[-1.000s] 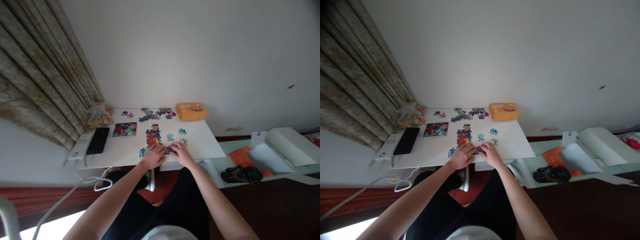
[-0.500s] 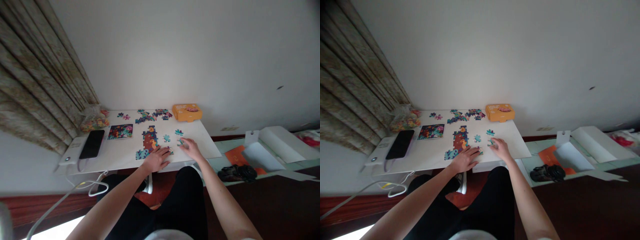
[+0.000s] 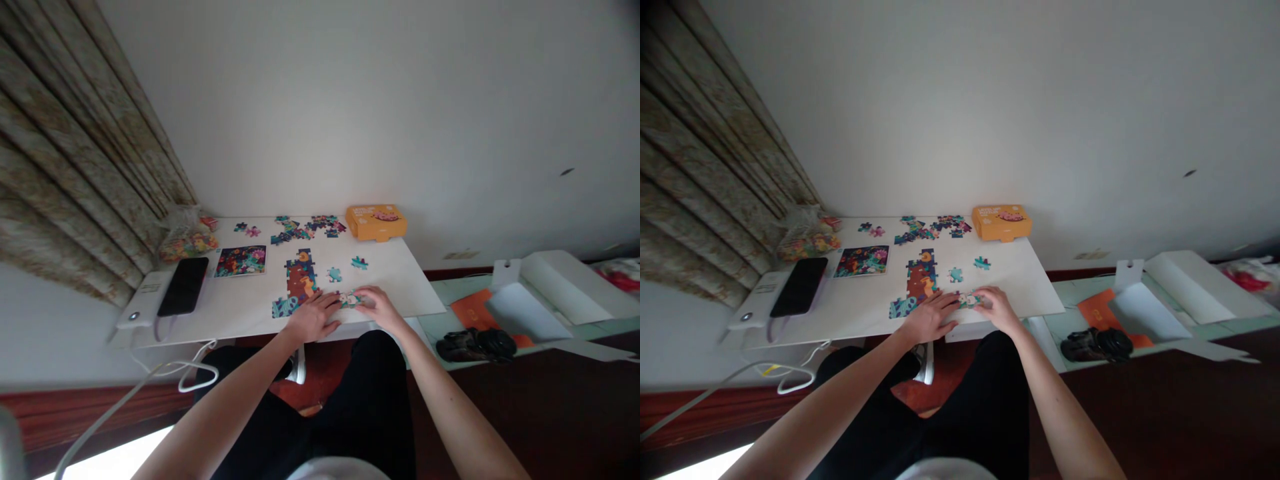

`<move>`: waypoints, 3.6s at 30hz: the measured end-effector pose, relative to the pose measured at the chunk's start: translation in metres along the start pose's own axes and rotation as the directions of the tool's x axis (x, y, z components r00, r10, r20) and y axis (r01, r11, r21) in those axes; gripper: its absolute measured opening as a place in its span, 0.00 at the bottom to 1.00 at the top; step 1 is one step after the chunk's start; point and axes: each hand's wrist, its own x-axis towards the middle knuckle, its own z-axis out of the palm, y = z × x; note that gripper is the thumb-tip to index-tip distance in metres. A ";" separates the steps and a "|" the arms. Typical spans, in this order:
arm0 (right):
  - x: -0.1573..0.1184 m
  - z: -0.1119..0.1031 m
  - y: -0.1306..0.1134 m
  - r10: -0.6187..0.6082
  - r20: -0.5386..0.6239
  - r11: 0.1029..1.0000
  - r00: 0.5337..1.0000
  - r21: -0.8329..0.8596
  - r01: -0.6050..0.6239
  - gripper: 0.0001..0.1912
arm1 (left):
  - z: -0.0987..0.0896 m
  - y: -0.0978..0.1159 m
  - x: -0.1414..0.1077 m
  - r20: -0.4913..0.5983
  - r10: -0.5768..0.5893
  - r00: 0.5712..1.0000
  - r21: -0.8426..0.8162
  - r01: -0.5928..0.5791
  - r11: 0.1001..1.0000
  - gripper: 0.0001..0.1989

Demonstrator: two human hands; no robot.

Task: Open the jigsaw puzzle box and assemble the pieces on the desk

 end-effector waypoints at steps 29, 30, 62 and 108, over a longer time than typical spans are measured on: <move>0.008 0.017 0.003 0.239 -0.279 0.967 0.930 0.156 -0.202 0.17 | -0.008 -0.031 0.043 -0.057 -0.309 0.949 -0.076 0.304 0.950 0.17; 0.008 0.017 0.002 0.225 -0.275 0.971 0.935 0.142 -0.192 0.16 | -0.012 -0.036 0.053 -0.040 -0.343 0.939 -0.065 0.340 0.938 0.18; 0.004 0.014 -0.012 0.040 -0.093 0.974 0.995 -0.219 -0.060 0.18 | -0.036 -0.055 0.140 0.424 -0.556 0.715 0.197 0.526 0.827 0.28; 0.004 0.015 -0.010 0.013 -0.095 0.973 0.995 -0.227 -0.034 0.12 | -0.025 -0.053 0.105 0.342 -0.430 0.836 -0.101 0.488 0.867 0.15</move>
